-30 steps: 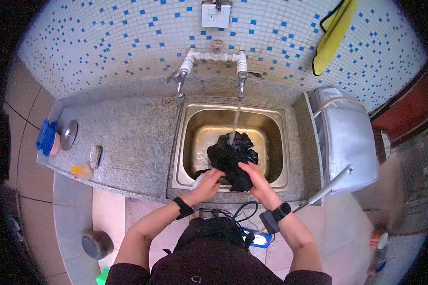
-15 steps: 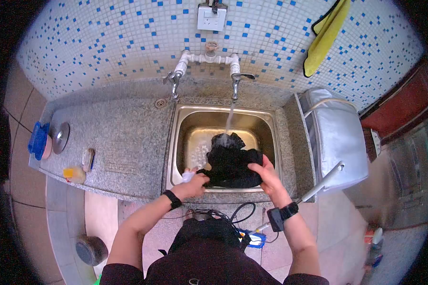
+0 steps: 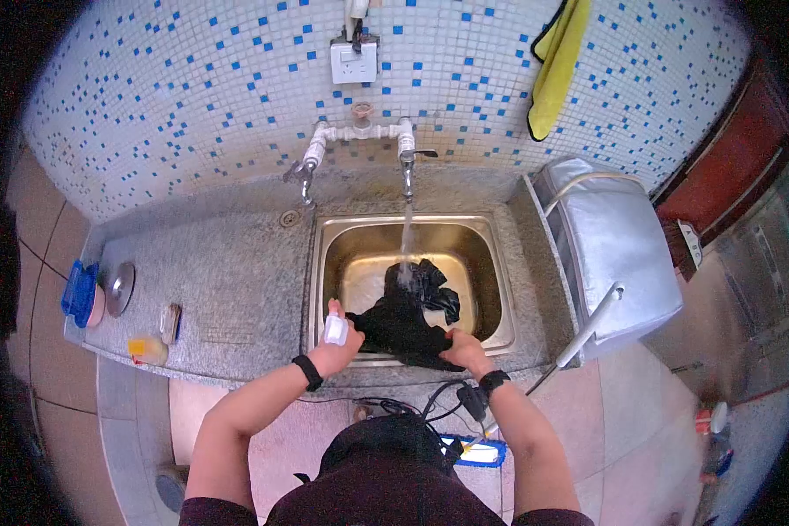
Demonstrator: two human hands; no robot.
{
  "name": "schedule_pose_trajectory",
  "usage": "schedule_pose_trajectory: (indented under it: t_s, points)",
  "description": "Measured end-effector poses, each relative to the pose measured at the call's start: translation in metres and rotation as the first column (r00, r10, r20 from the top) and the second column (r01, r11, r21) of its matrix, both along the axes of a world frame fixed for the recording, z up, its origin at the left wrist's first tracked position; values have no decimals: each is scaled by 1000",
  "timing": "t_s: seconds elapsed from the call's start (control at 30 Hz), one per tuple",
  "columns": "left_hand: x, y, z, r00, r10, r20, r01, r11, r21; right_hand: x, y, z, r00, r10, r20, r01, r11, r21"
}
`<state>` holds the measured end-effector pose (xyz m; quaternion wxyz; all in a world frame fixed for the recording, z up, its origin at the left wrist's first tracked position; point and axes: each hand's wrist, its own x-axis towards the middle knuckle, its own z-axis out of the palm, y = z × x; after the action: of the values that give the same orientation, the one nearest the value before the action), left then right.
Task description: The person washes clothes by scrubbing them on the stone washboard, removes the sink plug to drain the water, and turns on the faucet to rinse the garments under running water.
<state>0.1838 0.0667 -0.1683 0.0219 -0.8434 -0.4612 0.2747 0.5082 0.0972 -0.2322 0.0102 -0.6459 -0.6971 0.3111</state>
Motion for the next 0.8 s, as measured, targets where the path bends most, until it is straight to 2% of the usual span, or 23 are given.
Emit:
schedule_pose_trajectory:
  t_s: [0.07, 0.1, 0.13, 0.2, 0.23, 0.27, 0.3, 0.33, 0.37, 0.4, 0.43, 0.47, 0.5, 0.53, 0.57, 0.6, 0.63, 0.67, 0.73, 0.77, 0.8]
  points:
    - [3, -1, 8, 1000, 6, -2, -6, 1000, -10, 3, 2, -7, 985, 66, 161, -58, 997, -53]
    - [3, -4, 26, 997, -33, -70, 38, 997, 71, 3, 3, -4, 969, -11, 246, 20, 999, -35]
    - [-1, 1, 21, 997, -32, -73, 38, 997, 75, 3, 8, -1, 970, -11, 244, 19, 999, -31]
    - [-13, 7, 6, 996, -41, -77, 63, 946, 317, 6, 18, 0, 972, -232, -30, 233, 959, 162]
    - [-18, 13, 7, 998, -38, -42, 50, 944, 325, 6, 28, 0, 962, -241, -131, 259, 955, 148]
    - [-22, 15, 7, 992, -45, -116, 94, 882, 461, 8, 38, -2, 946, -232, -227, 274, 946, 175]
    - [-26, 26, 17, 999, -38, -27, 46, 876, 479, 1, 43, 21, 929, -235, -284, 283, 949, 141]
    - [-31, 34, 33, 999, -40, -5, 37, 870, 492, 0, 61, 16, 885, -253, -391, 305, 950, 75]
    - [-33, 39, 59, 998, -17, -59, 44, 865, 500, -10, 65, 47, 804, -212, -556, 303, 950, 76]
    - [-38, 57, 67, 998, 6, -65, 30, 848, 530, -24, 68, 76, 699, -273, -661, 402, 914, 48]
    - [-56, 83, 53, 998, -28, -48, 54, 696, 716, -29, 79, 94, 609, -205, -766, 401, 913, 74]
    - [-50, 72, 111, 991, -11, -131, 99, 716, 691, -33, 89, 121, 530, -192, -826, 371, 928, 22]
    - [-58, 93, 119, 996, -5, -89, 71, 649, 757, -42, 89, 164, 450, -221, -865, 378, 925, -40]
    - [-60, 100, 146, 992, 12, -122, 88, 627, 774, -44, 100, 189, 428, -213, -879, 367, 929, -46]
    - [-47, 87, 209, 992, 54, -115, 35, 755, 654, -50, 96, 233, 368, -234, -900, 326, 939, -111]
    - [-54, 95, 220, 999, -3, -51, 41, 637, 770, -52, 103, 256, 361, -208, -909, 326, 941, -86]
    - [-74, 119, 213, 983, -150, 104, -10, 522, 853, -50, 117, 264, 330, -92, -940, 331, 943, 23]
    - [-46, 91, 273, 1000, 3, 26, -22, 662, 749, -50, 115, 290, 289, -77, -954, 295, 955, 12]
    - [-56, 96, 282, 987, -117, 106, -25, 550, 835, -50, 110, 318, 181, -26, -983, 271, 962, 24]
    - [-56, 99, 281, 988, -112, 107, -27, 554, 832, -50, 113, 315, 181, -30, -983, 267, 964, 20]
    - [-52, 103, 277, 990, -24, 136, -87, 660, 746, -50, 114, 307, 238, 16, -971, 314, 945, 93]
